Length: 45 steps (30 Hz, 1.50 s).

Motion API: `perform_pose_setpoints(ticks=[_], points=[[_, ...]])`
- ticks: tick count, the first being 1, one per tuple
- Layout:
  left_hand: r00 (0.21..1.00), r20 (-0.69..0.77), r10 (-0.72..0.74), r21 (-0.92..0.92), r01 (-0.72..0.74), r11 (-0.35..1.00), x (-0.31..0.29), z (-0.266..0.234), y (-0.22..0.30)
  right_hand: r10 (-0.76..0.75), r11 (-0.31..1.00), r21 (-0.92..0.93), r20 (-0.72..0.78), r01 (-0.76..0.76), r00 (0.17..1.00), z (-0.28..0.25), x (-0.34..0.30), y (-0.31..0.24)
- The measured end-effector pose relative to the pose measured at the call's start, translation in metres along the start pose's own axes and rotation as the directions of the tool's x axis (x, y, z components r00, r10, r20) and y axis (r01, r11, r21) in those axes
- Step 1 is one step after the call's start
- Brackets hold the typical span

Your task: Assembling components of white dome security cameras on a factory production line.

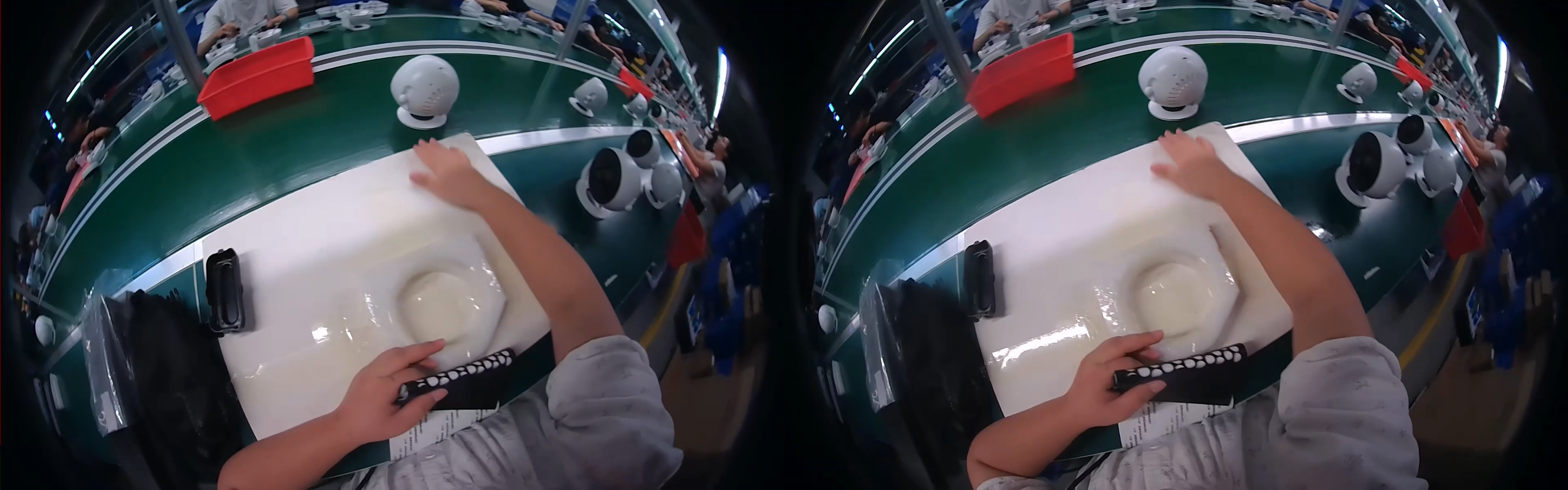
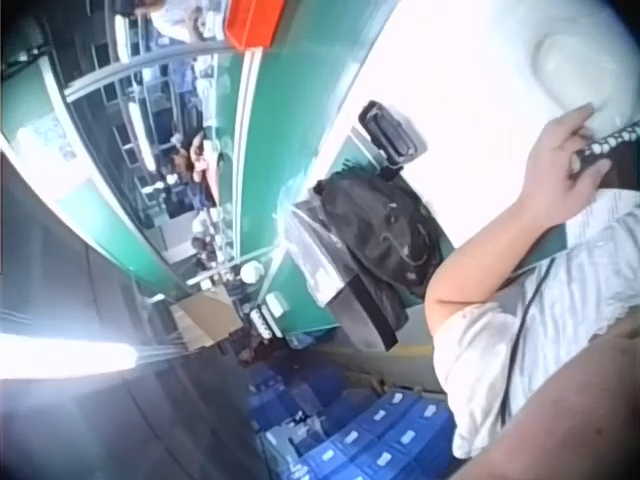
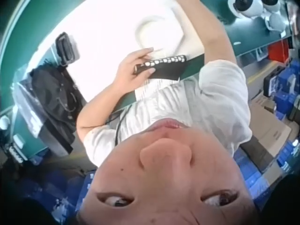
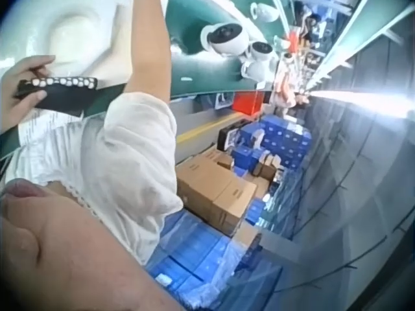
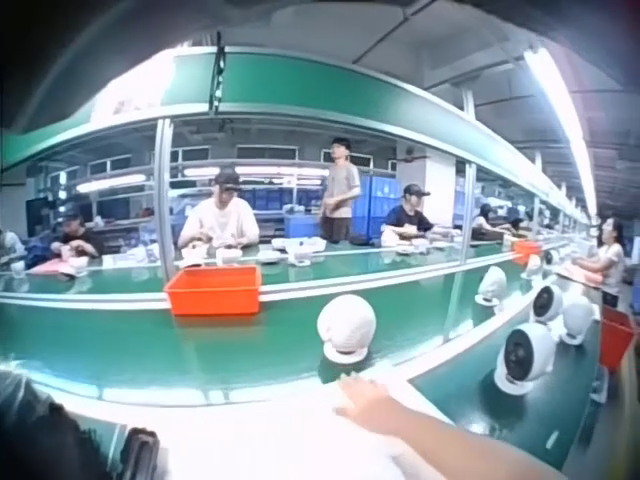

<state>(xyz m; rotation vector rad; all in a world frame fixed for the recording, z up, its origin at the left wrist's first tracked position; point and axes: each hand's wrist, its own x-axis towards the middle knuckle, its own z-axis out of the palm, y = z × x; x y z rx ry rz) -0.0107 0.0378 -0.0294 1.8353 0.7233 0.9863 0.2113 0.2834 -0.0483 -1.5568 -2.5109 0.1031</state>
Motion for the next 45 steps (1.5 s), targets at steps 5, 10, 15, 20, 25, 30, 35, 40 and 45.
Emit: perform_pose_setpoints(ticks=[5,10,15,20,25,30,35,40,45], points=[[1.0,-0.005,-0.023,0.027,0.023,0.999,-0.006,0.0,0.004,0.099,0.98,0.186,-0.187,-0.064,0.977,-0.025,-0.134,0.003],[1.0,-0.018,0.019,0.077,-0.018,0.997,-0.001,0.004,0.006,0.532,0.827,0.009,-0.333,-0.562,0.778,-0.044,-0.214,0.133],[1.0,-0.016,0.011,0.103,-0.009,0.995,-0.004,0.003,0.006,0.608,0.737,-0.04,-0.398,-0.675,0.687,-0.041,-0.204,0.148],[0.998,-0.035,0.057,0.119,-0.053,0.991,-0.007,0.002,0.003,0.204,0.825,-0.235,-0.724,-0.514,0.659,-0.062,-0.213,0.105],[0.997,-0.036,0.067,0.109,-0.063,0.992,-0.005,0.002,0.004,0.139,0.964,-0.05,-0.74,-0.26,0.658,-0.068,-0.223,0.068],[0.994,-0.013,0.109,0.125,-0.106,0.986,-0.006,0.003,0.005,0.187,0.982,0.173,-0.847,-0.075,0.498,-0.091,-0.219,-0.003],[0.972,0.075,0.223,0.129,-0.231,0.964,-0.015,0.0,0.004,0.373,0.612,0.786,-0.387,0.09,0.844,-0.149,-0.187,-0.093],[0.963,0.119,0.241,0.117,-0.254,0.96,-0.013,0.003,0.007,-0.005,0.696,0.716,-0.079,0.06,0.997,-0.126,-0.145,-0.125],[0.987,0.033,0.158,-0.029,-0.157,0.987,-0.015,0.002,0.006,0.144,0.684,0.722,-0.274,0.105,0.951,-0.103,-0.157,-0.119]])
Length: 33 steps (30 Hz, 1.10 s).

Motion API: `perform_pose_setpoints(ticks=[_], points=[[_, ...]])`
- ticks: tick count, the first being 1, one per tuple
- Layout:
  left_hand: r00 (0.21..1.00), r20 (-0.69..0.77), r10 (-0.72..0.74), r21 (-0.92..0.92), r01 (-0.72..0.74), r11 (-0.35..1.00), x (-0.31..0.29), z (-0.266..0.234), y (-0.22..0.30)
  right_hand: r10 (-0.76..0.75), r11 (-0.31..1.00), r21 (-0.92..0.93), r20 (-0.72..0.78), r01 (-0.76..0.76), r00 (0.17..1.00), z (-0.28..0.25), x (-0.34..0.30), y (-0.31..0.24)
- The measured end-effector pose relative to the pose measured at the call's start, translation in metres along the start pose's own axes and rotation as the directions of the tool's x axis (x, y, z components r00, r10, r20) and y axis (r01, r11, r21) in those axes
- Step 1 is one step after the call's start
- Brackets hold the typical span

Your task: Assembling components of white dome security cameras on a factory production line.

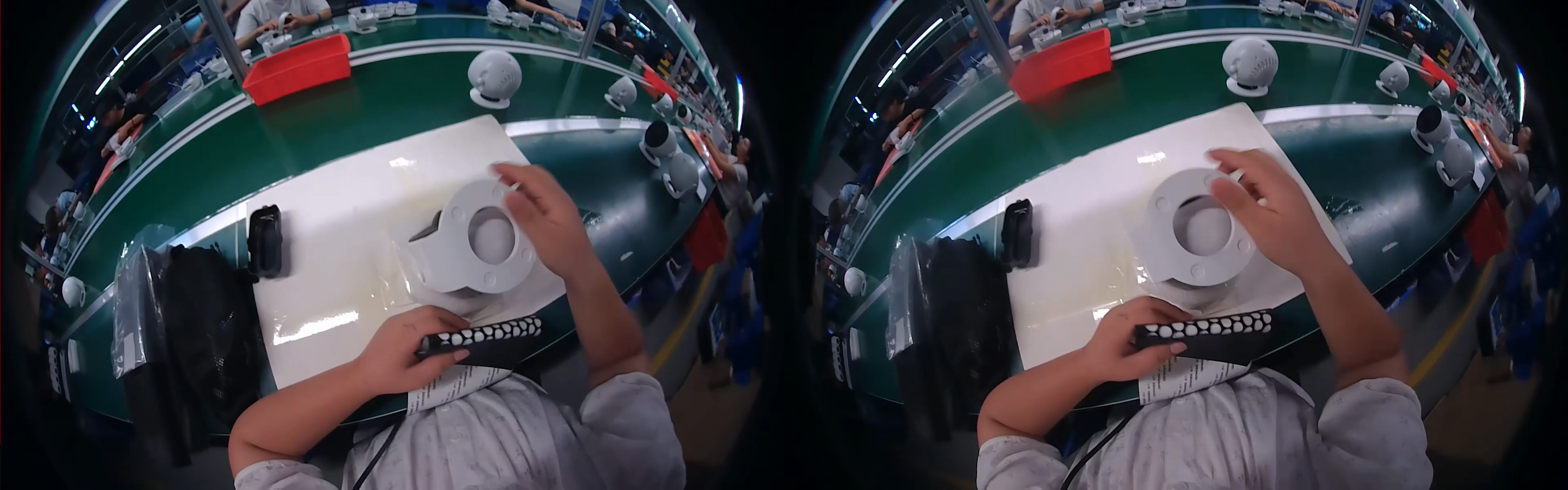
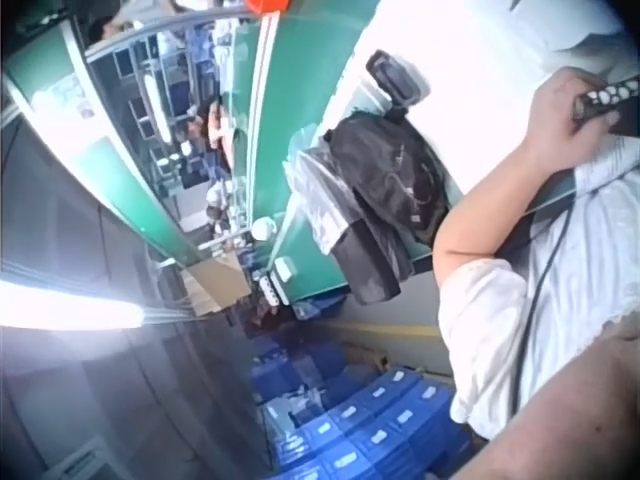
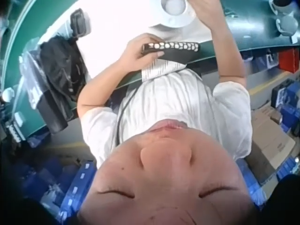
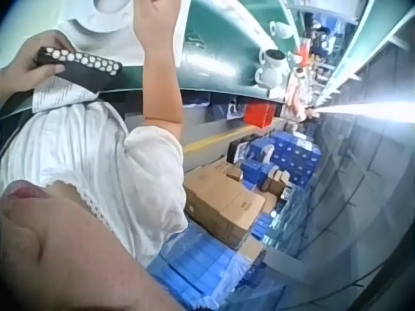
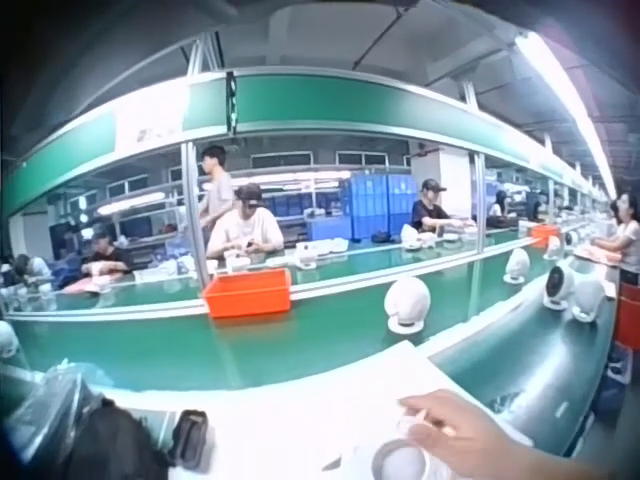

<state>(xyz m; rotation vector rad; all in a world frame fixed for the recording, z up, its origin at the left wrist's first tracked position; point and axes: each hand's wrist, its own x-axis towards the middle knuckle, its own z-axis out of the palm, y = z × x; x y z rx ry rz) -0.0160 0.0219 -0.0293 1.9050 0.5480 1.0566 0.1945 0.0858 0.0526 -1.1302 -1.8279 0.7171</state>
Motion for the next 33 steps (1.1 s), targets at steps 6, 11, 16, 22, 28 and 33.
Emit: perform_pose_setpoints(ticks=[6,11,16,22,28,33], points=[[0.948,-0.109,-0.298,-0.118,0.285,0.951,0.002,0.004,0.015,-0.24,0.873,0.373,-0.231,0.314,0.943,0.015,-0.099,0.042],[0.936,-0.092,-0.34,-0.272,0.304,0.913,-0.001,0.004,0.013,-0.131,0.985,0.106,-0.076,0.138,0.988,0.024,-0.105,0.021],[0.907,-0.142,-0.396,-0.403,0.312,0.86,-0.001,0.01,0.017,-0.077,0.97,0.217,-0.144,0.107,0.987,0.029,-0.106,0.021],[0.875,-0.125,-0.468,-0.193,0.441,0.876,-0.002,0.004,0.02,-0.018,0.999,0.044,-0.065,0.021,0.998,0.023,-0.1,0.013],[0.964,-0.179,-0.195,-0.06,0.187,0.981,-0.001,0.008,0.015,-0.337,0.916,-0.249,-0.046,0.316,0.94,0.02,-0.085,-0.013],[0.948,-0.167,-0.272,0.012,0.278,0.961,0.001,0.005,0.024,-0.423,0.871,-0.284,-0.019,0.4,0.906,0.028,-0.089,-0.009]])
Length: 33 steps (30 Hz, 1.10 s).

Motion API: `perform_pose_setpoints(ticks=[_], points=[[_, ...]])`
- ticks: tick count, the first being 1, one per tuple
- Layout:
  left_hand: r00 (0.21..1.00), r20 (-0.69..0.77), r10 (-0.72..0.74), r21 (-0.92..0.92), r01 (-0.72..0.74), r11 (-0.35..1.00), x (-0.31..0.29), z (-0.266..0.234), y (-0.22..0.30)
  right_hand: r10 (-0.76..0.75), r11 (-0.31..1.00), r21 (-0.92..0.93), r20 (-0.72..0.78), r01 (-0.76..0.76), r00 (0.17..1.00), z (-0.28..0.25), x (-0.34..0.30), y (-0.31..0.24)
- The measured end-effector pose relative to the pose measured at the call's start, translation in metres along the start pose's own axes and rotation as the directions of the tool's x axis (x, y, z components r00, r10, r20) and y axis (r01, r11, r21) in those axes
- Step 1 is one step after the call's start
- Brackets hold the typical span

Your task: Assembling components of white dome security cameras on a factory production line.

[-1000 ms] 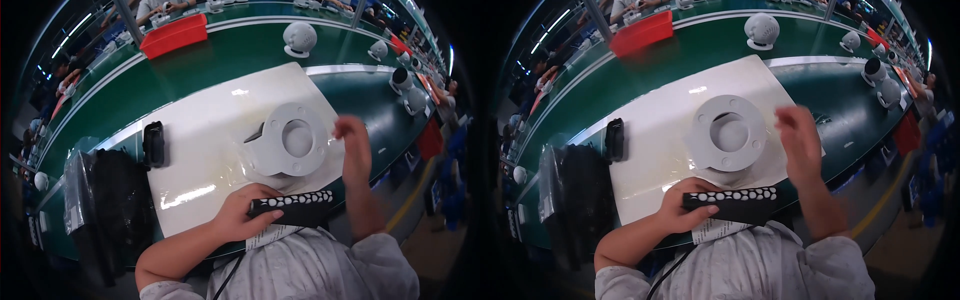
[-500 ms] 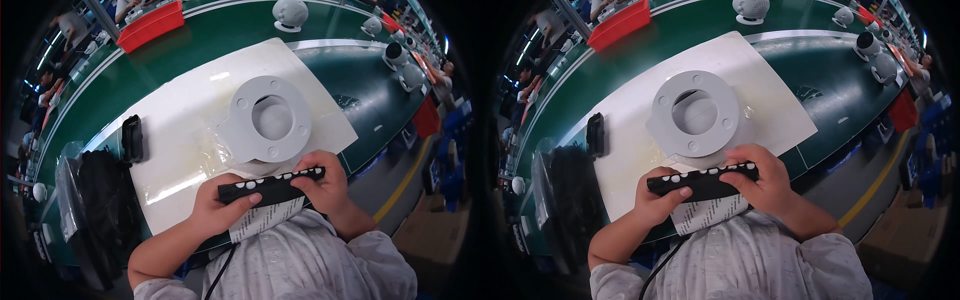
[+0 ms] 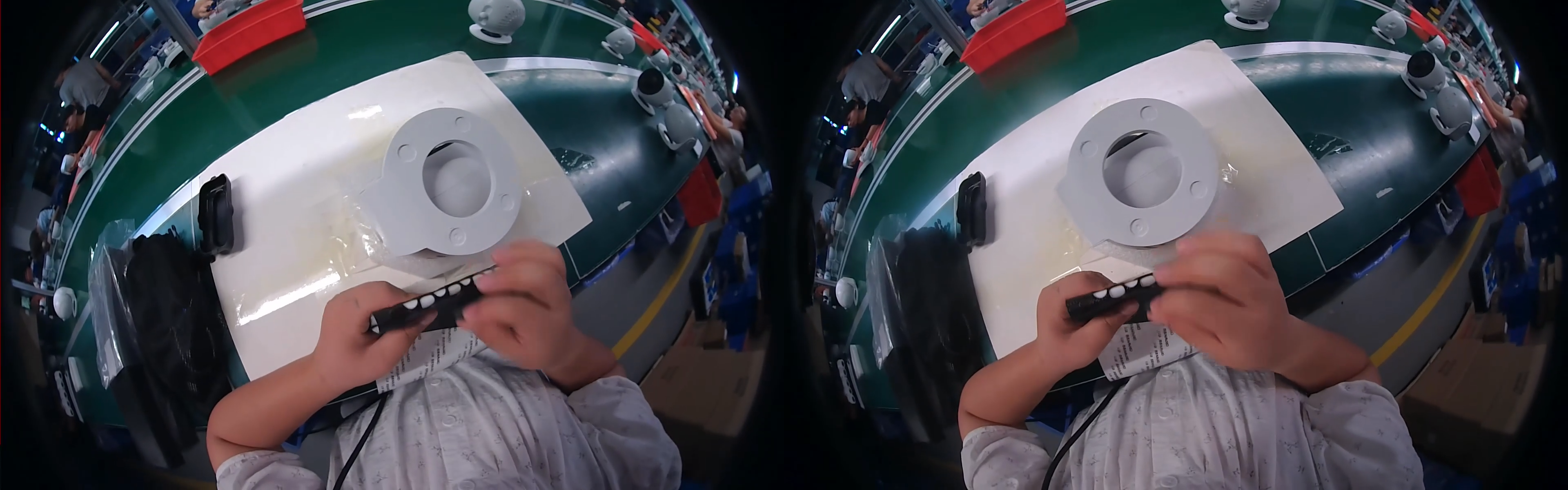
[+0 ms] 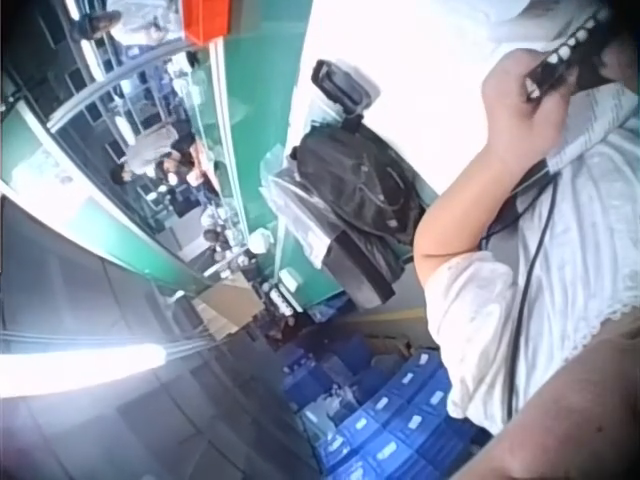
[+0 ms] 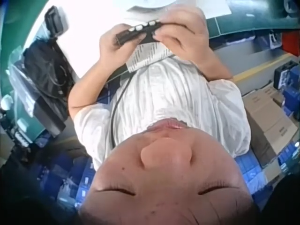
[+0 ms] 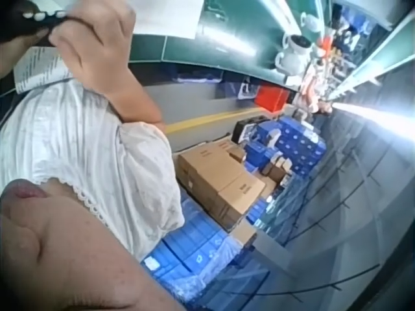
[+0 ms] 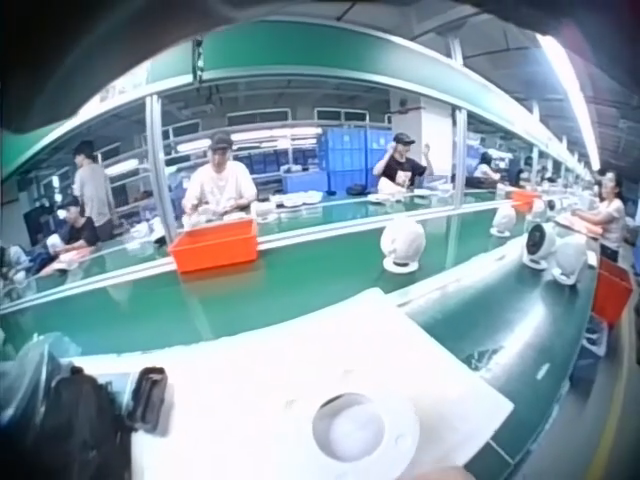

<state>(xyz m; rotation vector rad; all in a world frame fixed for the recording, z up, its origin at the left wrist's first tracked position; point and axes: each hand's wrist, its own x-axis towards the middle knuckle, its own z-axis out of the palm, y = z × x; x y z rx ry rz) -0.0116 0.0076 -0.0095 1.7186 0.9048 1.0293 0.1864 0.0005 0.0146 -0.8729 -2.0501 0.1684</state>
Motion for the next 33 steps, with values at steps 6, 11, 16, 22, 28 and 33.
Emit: perform_pose_setpoints(ticks=[6,11,16,22,28,33], points=[[0.997,-0.003,-0.081,0.044,0.081,0.996,0.0,-0.001,0.004,-0.015,1.0,-0.011,-0.099,0.014,0.995,0.008,-0.011,0.006],[0.998,-0.005,-0.07,0.068,0.071,0.995,0.0,-0.002,0.005,-0.066,0.988,0.127,-0.123,0.082,0.99,0.011,-0.016,0.005],[0.999,0.012,0.037,0.041,-0.038,0.998,-0.001,0.001,-0.003,0.063,0.915,0.403,-0.147,0.001,0.987,0.022,-0.005,-0.006],[1.0,0.001,0.003,0.185,-0.003,0.983,0.0,-0.001,0.004,-0.142,0.814,0.561,-0.054,0.148,0.988,0.007,-0.003,-0.006],[0.874,0.048,0.483,0.269,-0.477,0.837,0.007,-0.006,0.001,0.022,0.843,0.523,-0.27,0.127,0.963,-0.008,0.067,0.047],[0.856,0.127,0.501,0.322,-0.514,0.795,0.009,-0.01,-0.001,0.15,0.872,0.47,0.011,-0.137,0.989,-0.018,0.096,0.059]])
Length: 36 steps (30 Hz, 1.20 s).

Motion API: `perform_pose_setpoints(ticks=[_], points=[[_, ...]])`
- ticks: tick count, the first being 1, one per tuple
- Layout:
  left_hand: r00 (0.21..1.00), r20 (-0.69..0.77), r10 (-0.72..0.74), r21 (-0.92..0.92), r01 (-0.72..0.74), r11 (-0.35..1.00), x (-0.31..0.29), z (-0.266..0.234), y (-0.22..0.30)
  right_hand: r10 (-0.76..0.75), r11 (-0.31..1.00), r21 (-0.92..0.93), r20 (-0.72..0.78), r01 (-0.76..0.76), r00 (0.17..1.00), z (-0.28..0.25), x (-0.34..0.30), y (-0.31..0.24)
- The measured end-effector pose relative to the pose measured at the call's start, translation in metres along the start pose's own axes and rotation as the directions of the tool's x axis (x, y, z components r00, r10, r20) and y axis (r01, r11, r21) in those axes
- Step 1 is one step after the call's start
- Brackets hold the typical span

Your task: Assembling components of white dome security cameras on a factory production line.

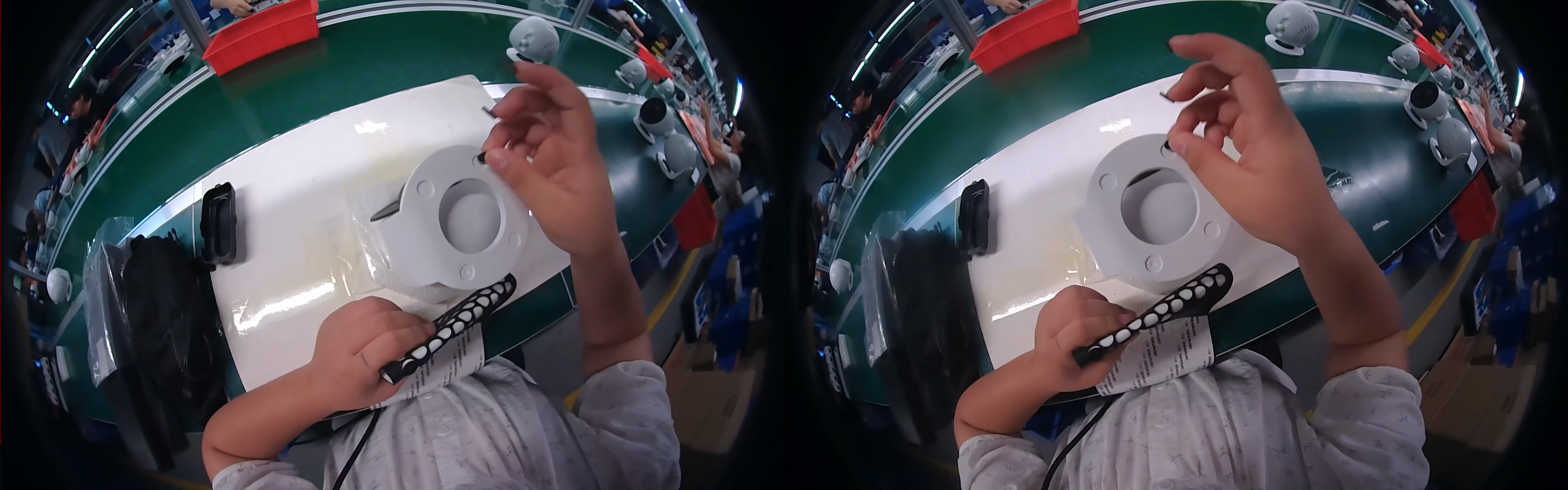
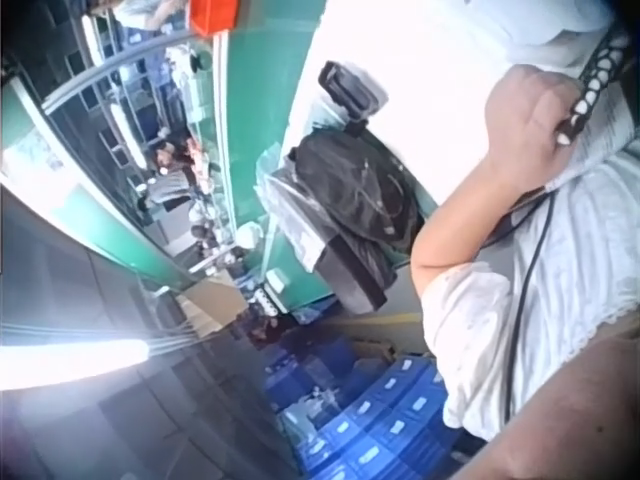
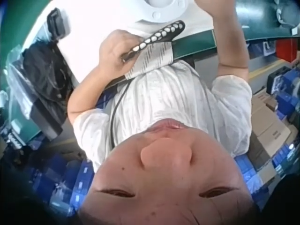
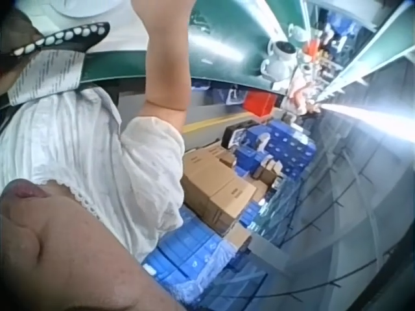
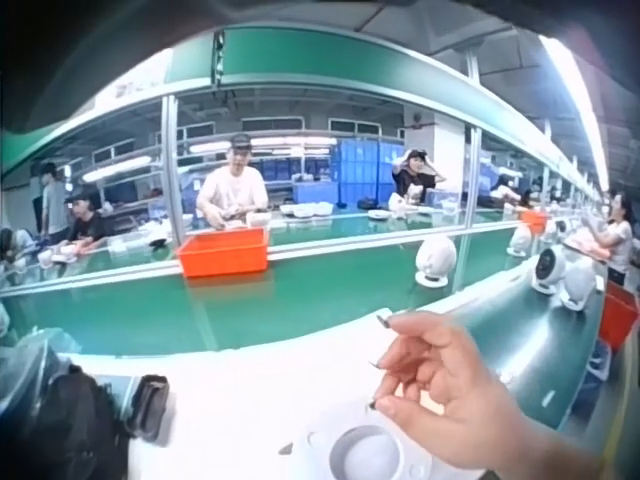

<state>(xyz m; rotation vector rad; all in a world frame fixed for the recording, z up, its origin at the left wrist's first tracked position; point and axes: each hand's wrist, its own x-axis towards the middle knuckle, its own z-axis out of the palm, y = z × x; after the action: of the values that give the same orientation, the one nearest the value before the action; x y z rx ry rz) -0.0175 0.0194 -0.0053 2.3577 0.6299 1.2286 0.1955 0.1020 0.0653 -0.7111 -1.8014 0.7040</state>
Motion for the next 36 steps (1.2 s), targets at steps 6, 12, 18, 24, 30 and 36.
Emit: perform_pose_setpoints(ticks=[6,12,18,24,30,36], points=[[0.995,-0.102,0.009,0.023,-0.007,1.0,0.0,0.0,-0.006,0.163,0.985,-0.08,0.128,-0.154,0.978,-0.002,0.004,-0.015],[0.993,-0.12,-0.01,-0.029,0.007,1.0,-0.005,0.006,-0.016,-0.207,0.734,-0.554,0.368,0.392,0.907,-0.006,-0.001,-0.021],[0.995,-0.038,0.087,0.07,-0.084,0.994,-0.01,0.006,-0.023,-0.171,0.642,-0.672,0.344,0.369,0.923,0.004,-0.002,-0.043],[0.995,-0.1,0.022,-0.007,-0.023,1.0,-0.007,0.01,-0.02,0.146,0.987,-0.113,0.309,-0.117,0.94,0.015,0.012,-0.018],[0.995,-0.101,0.017,-0.013,-0.018,1.0,-0.007,0.01,-0.019,0.166,0.971,-0.223,0.347,-0.091,0.923,0.017,0.016,-0.022],[0.994,-0.109,0.023,-0.015,-0.025,1.0,-0.009,0.011,-0.021,0.251,0.967,-0.125,0.301,-0.223,0.92,0.019,0.013,-0.027]])
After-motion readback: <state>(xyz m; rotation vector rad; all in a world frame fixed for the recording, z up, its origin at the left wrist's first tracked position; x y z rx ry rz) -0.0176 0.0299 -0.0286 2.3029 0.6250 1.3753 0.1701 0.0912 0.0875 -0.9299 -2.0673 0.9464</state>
